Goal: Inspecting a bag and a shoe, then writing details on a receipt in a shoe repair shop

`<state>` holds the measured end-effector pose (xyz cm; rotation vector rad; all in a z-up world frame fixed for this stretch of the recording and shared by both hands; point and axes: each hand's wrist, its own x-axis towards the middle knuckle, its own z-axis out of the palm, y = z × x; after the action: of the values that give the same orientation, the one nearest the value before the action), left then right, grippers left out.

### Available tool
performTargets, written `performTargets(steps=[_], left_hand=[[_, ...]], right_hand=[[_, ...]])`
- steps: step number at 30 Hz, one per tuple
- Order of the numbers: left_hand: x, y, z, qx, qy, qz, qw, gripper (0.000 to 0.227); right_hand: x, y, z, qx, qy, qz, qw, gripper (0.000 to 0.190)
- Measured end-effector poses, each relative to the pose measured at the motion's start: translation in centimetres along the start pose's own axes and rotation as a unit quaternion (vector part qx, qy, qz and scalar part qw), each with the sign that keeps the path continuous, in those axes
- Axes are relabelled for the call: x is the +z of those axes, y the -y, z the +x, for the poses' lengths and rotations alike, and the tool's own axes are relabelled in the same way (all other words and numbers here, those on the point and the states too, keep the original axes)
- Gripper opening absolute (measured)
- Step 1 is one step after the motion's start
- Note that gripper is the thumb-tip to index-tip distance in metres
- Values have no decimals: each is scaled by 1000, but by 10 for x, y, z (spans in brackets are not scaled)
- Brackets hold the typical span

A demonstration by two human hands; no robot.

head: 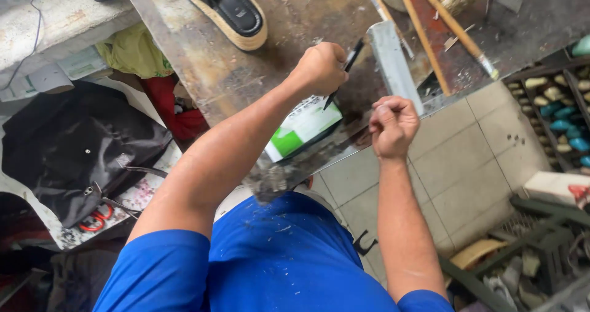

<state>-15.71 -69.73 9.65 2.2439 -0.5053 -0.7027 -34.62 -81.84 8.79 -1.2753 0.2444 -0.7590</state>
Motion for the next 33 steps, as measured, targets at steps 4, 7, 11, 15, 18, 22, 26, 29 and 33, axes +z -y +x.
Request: performTargets(steps=[4,7,11,15,18,22,26,29,33], left_hand=[[-37,-64,-56,-99,-26,-41,994,39],[-30,-66,-72,-74,-126,-103,984,44],[-5,-80,-107,-10,-192,-345,919,22],[20,-80,-123,18,-236,-315,919,17],[15,-85,-144,-18,-244,-286,926,20],[2,-49,-187,80,-312,-101,941,33],[2,-15,-224,140,-315,143,928,36],[7,0,-236,124,-291,251,915,49],[20,14,-236,91,-267,345,895,49]], right_hand=[[-12,21,5,57,92,7,994,12],[-15,24,11,59,161,29,985,12],[-10,43,20,132,213,-9,968,16],[11,60,38,71,301,-144,940,18],[7,58,43,49,356,-193,913,32],[-7,47,41,55,352,-254,899,11],[-19,26,63,-12,324,-311,893,16],[-24,8,86,-40,302,-290,907,15],[-1,34,86,-9,390,-328,860,17]])
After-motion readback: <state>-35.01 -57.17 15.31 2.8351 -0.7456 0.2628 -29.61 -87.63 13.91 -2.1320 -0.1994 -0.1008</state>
